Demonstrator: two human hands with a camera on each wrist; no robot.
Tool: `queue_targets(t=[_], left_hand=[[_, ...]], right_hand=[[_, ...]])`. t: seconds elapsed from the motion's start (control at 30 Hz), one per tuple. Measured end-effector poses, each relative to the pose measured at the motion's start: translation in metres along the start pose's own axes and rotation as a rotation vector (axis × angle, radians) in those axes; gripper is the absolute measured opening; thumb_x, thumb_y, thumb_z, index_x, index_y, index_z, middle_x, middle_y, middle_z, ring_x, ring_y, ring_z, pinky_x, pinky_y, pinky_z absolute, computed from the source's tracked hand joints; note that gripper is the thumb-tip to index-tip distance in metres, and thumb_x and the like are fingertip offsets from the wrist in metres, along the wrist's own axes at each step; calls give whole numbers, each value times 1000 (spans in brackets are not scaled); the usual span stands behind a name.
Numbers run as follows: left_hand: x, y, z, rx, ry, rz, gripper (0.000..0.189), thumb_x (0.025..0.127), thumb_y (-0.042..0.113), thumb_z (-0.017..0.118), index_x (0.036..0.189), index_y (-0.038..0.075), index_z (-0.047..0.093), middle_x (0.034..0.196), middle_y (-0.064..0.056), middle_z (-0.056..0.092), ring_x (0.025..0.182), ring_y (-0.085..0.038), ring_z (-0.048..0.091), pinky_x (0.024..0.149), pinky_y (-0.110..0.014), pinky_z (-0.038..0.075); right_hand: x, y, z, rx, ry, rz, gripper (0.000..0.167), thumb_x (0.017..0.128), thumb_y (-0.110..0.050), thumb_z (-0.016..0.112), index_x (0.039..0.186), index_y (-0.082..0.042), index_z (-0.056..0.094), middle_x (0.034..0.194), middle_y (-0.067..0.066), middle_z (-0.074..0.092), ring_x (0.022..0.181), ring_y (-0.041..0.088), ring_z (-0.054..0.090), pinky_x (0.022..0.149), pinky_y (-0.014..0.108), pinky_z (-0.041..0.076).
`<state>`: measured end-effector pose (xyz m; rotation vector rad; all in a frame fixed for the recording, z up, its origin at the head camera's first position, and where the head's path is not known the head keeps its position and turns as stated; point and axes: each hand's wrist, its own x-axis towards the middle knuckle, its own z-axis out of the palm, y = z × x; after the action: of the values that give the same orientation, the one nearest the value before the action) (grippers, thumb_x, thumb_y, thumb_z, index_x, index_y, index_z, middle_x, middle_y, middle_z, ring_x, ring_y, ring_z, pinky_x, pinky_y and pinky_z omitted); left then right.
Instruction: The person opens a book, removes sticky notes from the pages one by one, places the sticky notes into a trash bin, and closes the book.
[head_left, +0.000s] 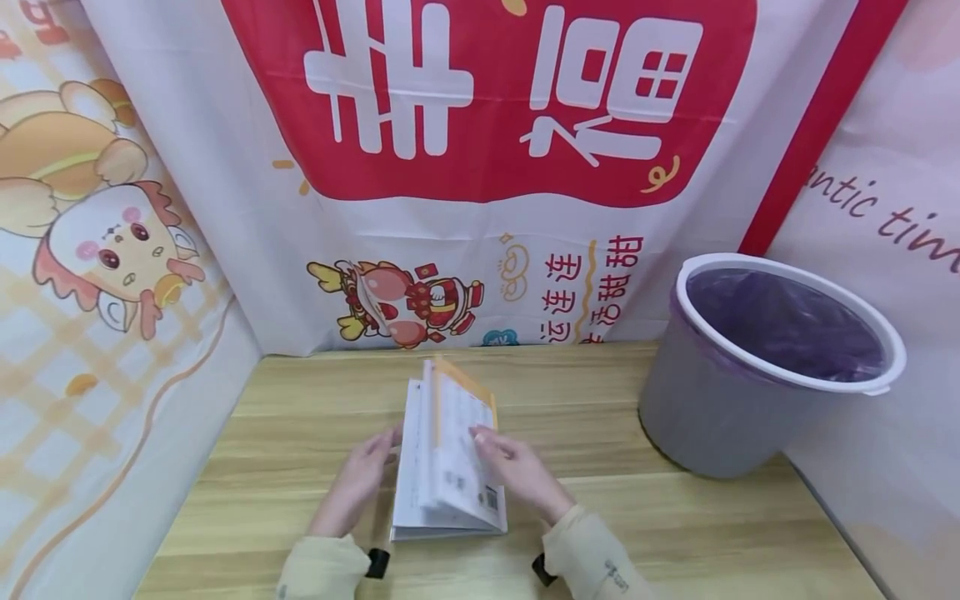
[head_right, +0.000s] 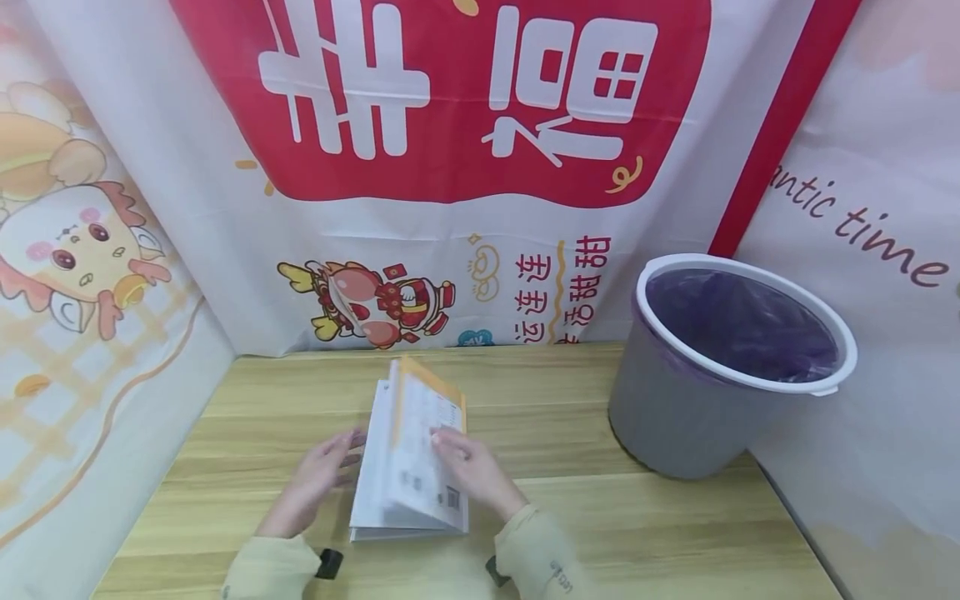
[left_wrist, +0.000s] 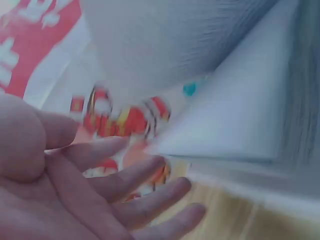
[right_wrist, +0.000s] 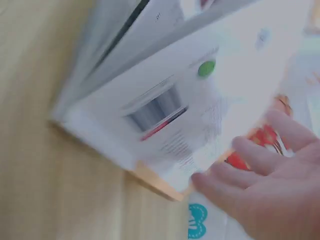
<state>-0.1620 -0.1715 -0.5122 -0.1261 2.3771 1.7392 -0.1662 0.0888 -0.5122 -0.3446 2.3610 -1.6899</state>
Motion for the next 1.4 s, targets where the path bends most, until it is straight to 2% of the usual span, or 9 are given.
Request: queue_targets(t=[0.1, 0.2, 0.33, 0.4, 0.7, 0.9, 1.1, 1.3, 1.4], left_hand=[[2, -9, -15, 43, 4, -44, 62, 106, 42, 39, 150, -3, 36, 153, -24, 36, 138, -46, 35, 110, -61, 29], [5, -18, -18, 82, -6, -61, 68, 105, 44, 42, 152, -4, 30, 154, -26, 32, 140, -46, 31, 111, -60, 29], [11, -27, -14, 127, 19, -106, 71, 103, 45, 47, 153, -3, 28, 149, -28, 39, 129, -47, 45, 103, -59, 42], [15, -30, -12, 171, 32, -129, 69, 103, 40, 49, 153, -3, 27, 146, -30, 43, 124, -47, 49, 98, -58, 46], [35, -42, 4, 299, 40, -145, 59, 97, 18, 61, 143, -12, 41, 143, -33, 43, 129, -47, 44, 102, -59, 42], [41, -42, 12, 397, 53, -113, 56, 91, 13, 69, 139, -8, 50, 129, -26, 59, 106, -32, 61, 96, -53, 48], [40, -33, 17, 468, 63, -122, 50, 88, 9, 72, 134, -3, 57, 114, -18, 66, 88, -24, 63, 89, -49, 51], [40, -29, 22, 532, 74, -104, 37, 89, 9, 72, 123, -2, 64, 99, -11, 67, 83, -24, 61, 83, -46, 51], [42, -29, 25, 587, 84, -85, 34, 88, 9, 72, 119, -3, 65, 99, -13, 67, 86, -26, 61, 84, -48, 49]], right_hand=[[2, 13, 18, -273, -54, 39, 51, 99, -49, 54, 139, -18, 59, 154, 14, 39, 142, 45, 27, 112, 64, 24], [3, 27, 32, -512, -87, 52, 52, 95, -45, 63, 140, -21, 59, 157, 15, 33, 142, 52, 19, 112, 66, 23], [3, 39, 43, -642, -87, 13, 57, 90, -37, 72, 142, -21, 57, 160, 17, 27, 141, 55, 17, 112, 63, 25], [2, 42, 47, -646, -72, -11, 58, 88, -34, 74, 142, -20, 57, 159, 19, 26, 141, 56, 16, 112, 62, 27], [2, 44, 53, -647, -17, -30, 57, 87, -32, 75, 139, -15, 59, 158, 23, 27, 141, 56, 15, 111, 58, 30], [0, 44, 53, -640, -16, -29, 57, 87, -33, 75, 139, -15, 59, 158, 23, 27, 141, 56, 16, 110, 59, 31], [0, 46, 55, -647, -6, -38, 57, 87, -35, 75, 138, -16, 60, 157, 22, 28, 141, 56, 18, 111, 59, 31], [1, 46, 56, -567, 47, -21, 52, 86, -26, 77, 134, -12, 63, 157, 21, 31, 142, 53, 18, 111, 60, 29], [3, 47, 55, -463, 117, 31, 50, 86, -16, 75, 134, -7, 62, 156, 21, 32, 143, 49, 22, 113, 59, 27]])
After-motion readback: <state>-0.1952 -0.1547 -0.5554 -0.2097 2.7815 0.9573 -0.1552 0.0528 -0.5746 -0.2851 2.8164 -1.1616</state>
